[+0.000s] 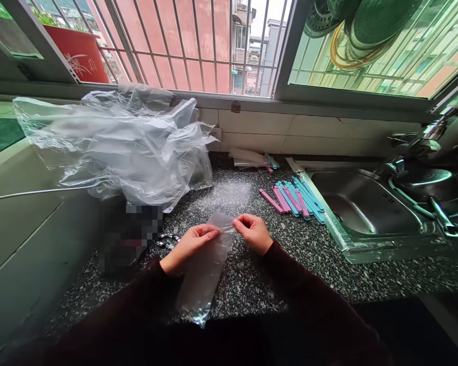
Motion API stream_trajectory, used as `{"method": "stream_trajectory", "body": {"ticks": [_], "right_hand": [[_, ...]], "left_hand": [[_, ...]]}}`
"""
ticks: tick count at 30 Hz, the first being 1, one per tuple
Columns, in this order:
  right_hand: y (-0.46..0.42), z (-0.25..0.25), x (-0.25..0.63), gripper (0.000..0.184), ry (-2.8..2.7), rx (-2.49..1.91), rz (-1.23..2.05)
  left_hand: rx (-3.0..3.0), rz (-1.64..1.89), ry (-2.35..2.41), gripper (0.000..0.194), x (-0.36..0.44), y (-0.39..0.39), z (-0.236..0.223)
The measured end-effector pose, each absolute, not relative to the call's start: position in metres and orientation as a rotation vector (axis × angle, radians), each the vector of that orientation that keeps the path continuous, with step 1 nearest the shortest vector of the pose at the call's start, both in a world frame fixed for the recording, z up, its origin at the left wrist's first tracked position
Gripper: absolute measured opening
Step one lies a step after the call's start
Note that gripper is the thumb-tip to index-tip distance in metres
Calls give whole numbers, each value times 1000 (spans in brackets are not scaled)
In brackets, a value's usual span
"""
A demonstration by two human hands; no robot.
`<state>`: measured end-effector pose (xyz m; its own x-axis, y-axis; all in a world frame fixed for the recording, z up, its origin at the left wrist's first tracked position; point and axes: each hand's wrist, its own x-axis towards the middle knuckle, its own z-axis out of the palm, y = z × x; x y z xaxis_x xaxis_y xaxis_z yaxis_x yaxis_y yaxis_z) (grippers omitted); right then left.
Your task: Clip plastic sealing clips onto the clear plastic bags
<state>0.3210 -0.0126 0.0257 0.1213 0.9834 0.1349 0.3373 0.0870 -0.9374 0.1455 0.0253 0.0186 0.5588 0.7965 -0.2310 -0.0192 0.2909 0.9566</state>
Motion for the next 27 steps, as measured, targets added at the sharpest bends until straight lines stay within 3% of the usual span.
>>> {"method": "stream_trajectory", "body": {"ticks": [4,10,27], "right_hand": [[-5,27,339,31,-1413,-1484,659],[5,31,410,17,-1460,-2049,-59],[5,33,413,25,-1598,-2580,-266]], "left_hand": [[1168,681,828,31,144,28,23],[1070,744,861,33,143,32,23],[815,760,798,34,141,34,24]]}}
